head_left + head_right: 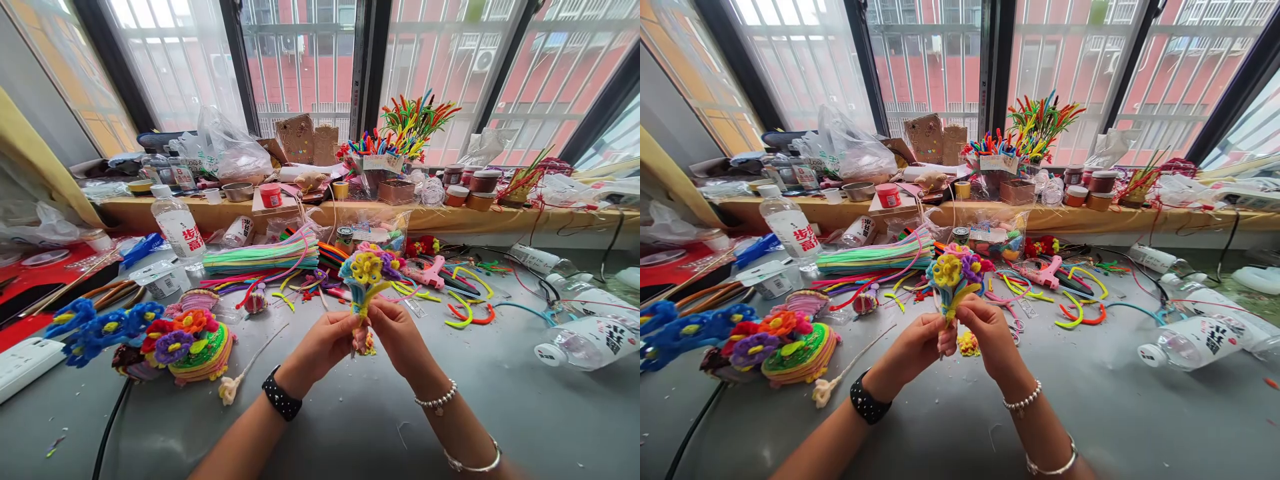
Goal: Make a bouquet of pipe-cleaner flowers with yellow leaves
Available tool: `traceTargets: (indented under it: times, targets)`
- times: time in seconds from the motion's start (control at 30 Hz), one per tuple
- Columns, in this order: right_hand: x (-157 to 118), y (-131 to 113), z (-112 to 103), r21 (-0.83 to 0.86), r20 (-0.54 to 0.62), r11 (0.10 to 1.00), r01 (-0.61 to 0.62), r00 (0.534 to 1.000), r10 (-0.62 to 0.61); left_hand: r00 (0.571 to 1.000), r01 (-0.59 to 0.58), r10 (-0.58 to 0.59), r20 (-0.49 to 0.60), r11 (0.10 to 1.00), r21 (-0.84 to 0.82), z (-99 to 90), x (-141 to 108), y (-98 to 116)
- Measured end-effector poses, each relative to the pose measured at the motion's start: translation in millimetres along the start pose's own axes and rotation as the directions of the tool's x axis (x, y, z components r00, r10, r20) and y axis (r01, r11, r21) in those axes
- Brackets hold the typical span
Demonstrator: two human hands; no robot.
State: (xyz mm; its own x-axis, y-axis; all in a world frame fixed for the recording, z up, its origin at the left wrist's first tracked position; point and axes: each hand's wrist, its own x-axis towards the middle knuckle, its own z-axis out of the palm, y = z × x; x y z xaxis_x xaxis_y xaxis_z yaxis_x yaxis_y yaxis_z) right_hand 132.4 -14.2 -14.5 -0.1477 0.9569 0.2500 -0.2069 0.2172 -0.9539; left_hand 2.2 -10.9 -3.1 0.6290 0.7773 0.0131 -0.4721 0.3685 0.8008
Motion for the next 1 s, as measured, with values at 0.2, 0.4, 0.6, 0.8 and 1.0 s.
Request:
traceTargets:
  times: [0.2, 0.4, 0.6, 0.8, 1.0]
  targets:
    - [0.6, -3.8, 3.7, -0.229, -0.101, 0.956, 0.184, 0.972, -0.211, 1.0, 0.01, -0.01, -0.016, 0.999, -0.046, 0.7, 1.0, -1.6]
    - [-3.5, -10.5, 9.7, -0.6, -0.168, 0.743, 0.296, 0.862, -0.479, 0.997, 0.009, -0.013, -0.083, 0.999, -0.046, -0.8, 3.7, -5.2]
    - [-4.5, -9.6, 10.0, -0.579, -0.196, 0.782, 0.233, 0.891, -0.41, 0.991, -0.005, -0.003, -0.135, 0.998, -0.06, -0.8, 5.5, -5.5]
    - [-1.9, -10.0, 7.3, -0.188, -0.086, 0.974, 0.127, 0.986, -0.145, 0.996, -0.024, 0.009, -0.085, 0.985, -0.173, 0.0, 3.4, -2.8]
    - [-2.1, -2.2, 11.4, 0.303, 0.069, 0.946, -0.119, 0.992, 0.103, 0.999, 0.024, -0.019, 0.026, 0.98, -0.199, 1.7, 1.6, -2.8]
